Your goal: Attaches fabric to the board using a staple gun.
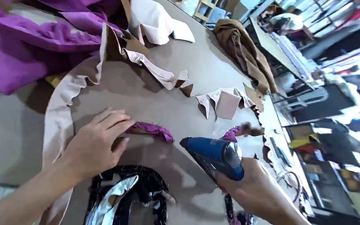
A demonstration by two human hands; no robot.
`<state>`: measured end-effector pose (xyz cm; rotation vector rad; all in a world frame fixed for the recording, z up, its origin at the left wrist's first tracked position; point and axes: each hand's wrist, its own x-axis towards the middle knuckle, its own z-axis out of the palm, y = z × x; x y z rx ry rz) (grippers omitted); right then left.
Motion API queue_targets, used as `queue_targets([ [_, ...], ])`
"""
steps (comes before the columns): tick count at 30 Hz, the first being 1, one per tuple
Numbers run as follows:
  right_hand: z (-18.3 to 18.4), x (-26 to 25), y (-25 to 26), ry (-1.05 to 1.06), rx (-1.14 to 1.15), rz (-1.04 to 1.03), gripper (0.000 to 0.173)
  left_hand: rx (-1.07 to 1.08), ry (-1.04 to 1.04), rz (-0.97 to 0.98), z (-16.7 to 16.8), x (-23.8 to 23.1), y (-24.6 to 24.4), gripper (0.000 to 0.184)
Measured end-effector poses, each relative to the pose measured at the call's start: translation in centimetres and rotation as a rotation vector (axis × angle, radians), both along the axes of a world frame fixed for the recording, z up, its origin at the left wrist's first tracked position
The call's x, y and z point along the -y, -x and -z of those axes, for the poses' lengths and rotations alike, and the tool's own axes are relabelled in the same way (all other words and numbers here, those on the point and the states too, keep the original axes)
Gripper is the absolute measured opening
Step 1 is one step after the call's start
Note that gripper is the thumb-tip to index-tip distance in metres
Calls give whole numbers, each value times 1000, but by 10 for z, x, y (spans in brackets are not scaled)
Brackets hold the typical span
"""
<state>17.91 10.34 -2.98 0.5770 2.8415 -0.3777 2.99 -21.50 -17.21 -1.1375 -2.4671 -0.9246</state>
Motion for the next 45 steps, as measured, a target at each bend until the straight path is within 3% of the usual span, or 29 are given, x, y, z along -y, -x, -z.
queue_targets([
  [4, -4, 16, 7, 56, -63, -61, 23, -48, -90, -67, 9, -2, 8, 31],
  [12, -1, 29, 19, 128, -19, -22, 25, 117, -63, -85, 25, 6, 14, 24],
  [25, 1, 39, 19, 107, 51, 67, 24, 143, -23, -38, 17, 5, 18, 18],
  [35, -4, 33, 26, 160, 15, -13, 33, 143, -40, -39, 16, 6, 18, 17],
  [41, -8, 41, 43, 153, 141, 14, 27, 168, -37, -34, 13, 4, 18, 14],
  [45, -4, 32, 38, 108, 78, 12, 29, 159, -57, -20, 12, 4, 18, 14],
])
